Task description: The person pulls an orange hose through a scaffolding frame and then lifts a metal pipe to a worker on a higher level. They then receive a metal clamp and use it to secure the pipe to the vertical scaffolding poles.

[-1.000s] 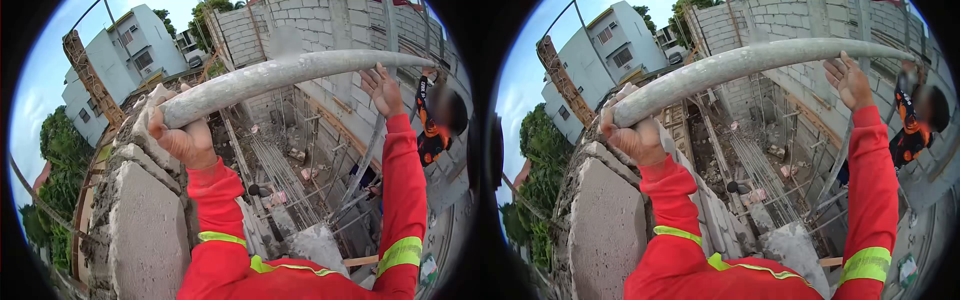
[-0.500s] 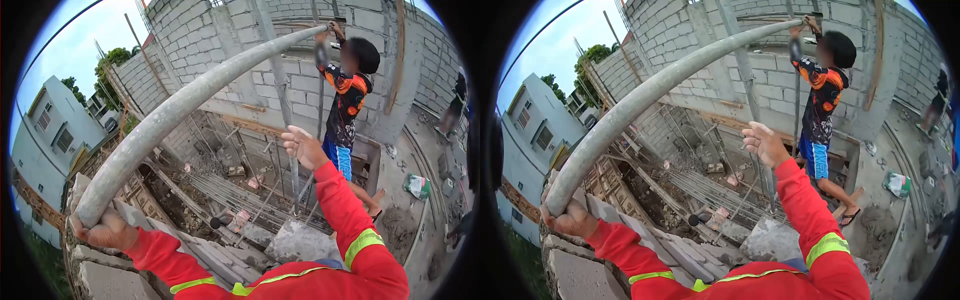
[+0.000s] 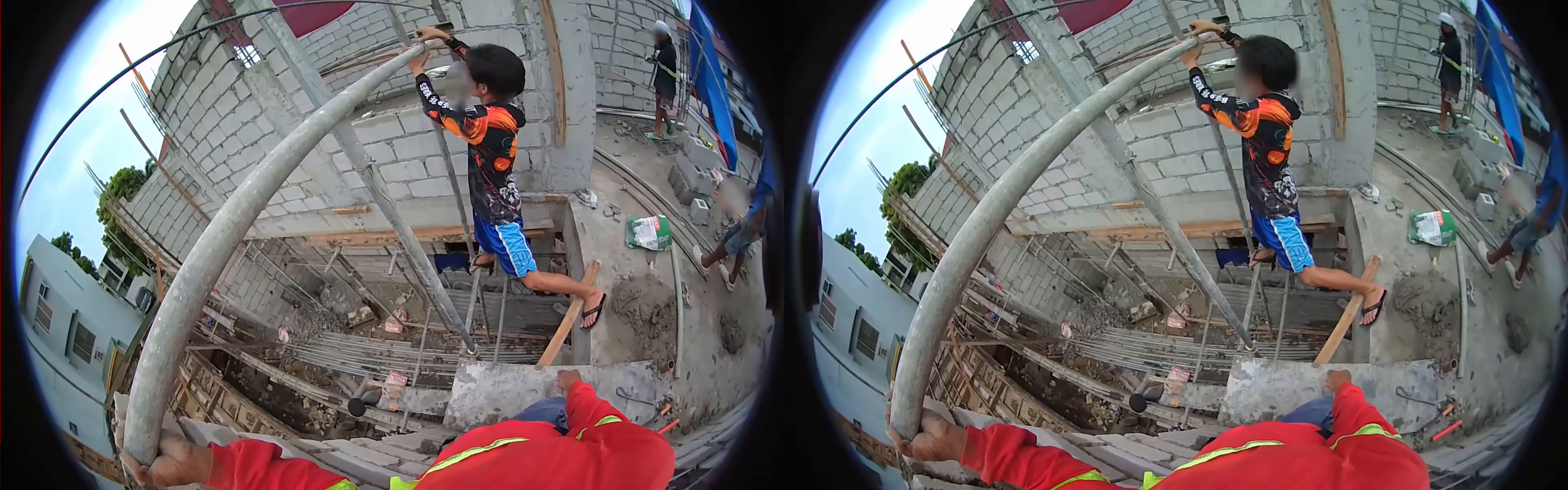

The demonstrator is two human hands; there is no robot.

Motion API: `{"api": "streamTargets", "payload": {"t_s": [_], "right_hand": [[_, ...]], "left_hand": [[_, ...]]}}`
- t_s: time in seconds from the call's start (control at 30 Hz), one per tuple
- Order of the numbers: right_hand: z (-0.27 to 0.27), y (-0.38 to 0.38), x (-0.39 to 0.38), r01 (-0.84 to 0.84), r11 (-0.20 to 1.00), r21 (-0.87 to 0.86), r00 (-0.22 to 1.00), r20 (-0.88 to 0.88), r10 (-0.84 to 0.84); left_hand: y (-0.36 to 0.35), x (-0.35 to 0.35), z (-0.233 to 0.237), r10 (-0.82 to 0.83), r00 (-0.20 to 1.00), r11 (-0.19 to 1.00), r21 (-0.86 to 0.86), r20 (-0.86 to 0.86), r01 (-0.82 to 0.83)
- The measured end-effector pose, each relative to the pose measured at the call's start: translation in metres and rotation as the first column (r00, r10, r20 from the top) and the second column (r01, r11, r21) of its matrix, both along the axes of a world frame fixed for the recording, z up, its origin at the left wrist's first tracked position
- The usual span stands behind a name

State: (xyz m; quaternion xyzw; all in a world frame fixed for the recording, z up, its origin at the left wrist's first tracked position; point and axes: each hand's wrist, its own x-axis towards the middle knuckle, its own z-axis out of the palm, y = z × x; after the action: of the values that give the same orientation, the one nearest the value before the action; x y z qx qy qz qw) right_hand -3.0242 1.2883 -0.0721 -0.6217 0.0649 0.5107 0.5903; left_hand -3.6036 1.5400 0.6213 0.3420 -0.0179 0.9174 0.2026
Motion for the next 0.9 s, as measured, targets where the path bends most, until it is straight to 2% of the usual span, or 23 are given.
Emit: {"api": "streamTargets", "payload": {"t_s": [0.03, 0.1, 0.13, 0.2, 0.23, 0.27, 0.3, 0.37, 0.47, 0.57, 0.67, 0.77, 0.9], "right_hand": [[-0.034, -0.03, 0.009, -0.279, 0.953, -0.115, 0.932, 0.206, 0.298], [-0.069, -0.067, 0.016, -0.51, 0.797, -0.325, 0.718, 0.349, 0.602], [-0.074, -0.075, 0.016, -0.519, 0.77, -0.37, 0.696, 0.339, 0.632], [-0.09, -0.091, 0.016, -0.582, 0.744, -0.327, 0.57, 0.488, 0.661], [-0.07, -0.092, 0.008, -0.558, 0.78, -0.282, 0.66, 0.42, 0.623], [-0.044, -0.084, 0.0, -0.477, 0.862, -0.169, 0.808, 0.3, 0.506], [-0.011, -0.074, -0.008, -0.318, 0.946, -0.057, 0.938, 0.125, 0.323], [0.037, -0.056, -0.017, -0.075, 0.995, 0.061, 0.993, -0.083, 0.08], [0.025, -0.043, -0.007, 0.051, 0.991, 0.126, 0.979, -0.202, -0.025], [0.028, -0.039, -0.004, 0.166, 0.969, 0.183, 0.964, -0.237, -0.121], [0.032, -0.038, -0.003, 0.126, 0.992, -0.011, 0.99, -0.059, -0.126], [0.035, -0.048, -0.005, 0.168, 0.986, -0.001, 0.978, -0.122, -0.167], [0.039, -0.056, -0.009, 0.108, 0.98, -0.167, 0.993, -0.031, -0.115]], "left_hand": [[0.0, 0.005, 0.001, 0.002, 0.999, 1.0, -0.008, 0.032, -0.002], [-0.004, 0.025, 0.005, 0.007, 0.995, 1.0, -0.023, 0.097, -0.005], [-0.006, 0.033, 0.007, 0.024, 0.994, 1.0, -0.018, 0.11, -0.022], [-0.007, 0.043, 0.009, 0.061, 0.989, 0.998, -0.011, 0.135, -0.06], [-0.007, 0.042, 0.008, 0.044, 0.99, 0.999, 0.01, 0.138, -0.045], [-0.005, 0.038, 0.007, 0.027, 0.99, 0.999, 0.031, 0.138, -0.031], [-0.004, 0.034, 0.007, 0.01, 0.99, 0.998, 0.053, 0.14, -0.018], [0.0, 0.025, 0.005, -0.002, 0.991, 0.998, 0.059, 0.133, -0.006], [0.005, 0.014, 0.004, 0.0, 0.994, 0.998, 0.066, 0.108, -0.007], [0.003, 0.015, 0.005, 0.004, 0.995, 0.998, 0.067, 0.098, -0.011], [0.003, 0.013, 0.002, 0.003, 0.996, 0.997, 0.071, 0.086, -0.01], [0.002, 0.014, 0.002, 0.025, 0.998, 0.998, 0.048, 0.064, -0.028], [0.001, 0.022, 0.004, 0.042, 0.995, 0.999, 0.031, 0.09, -0.045]]}}
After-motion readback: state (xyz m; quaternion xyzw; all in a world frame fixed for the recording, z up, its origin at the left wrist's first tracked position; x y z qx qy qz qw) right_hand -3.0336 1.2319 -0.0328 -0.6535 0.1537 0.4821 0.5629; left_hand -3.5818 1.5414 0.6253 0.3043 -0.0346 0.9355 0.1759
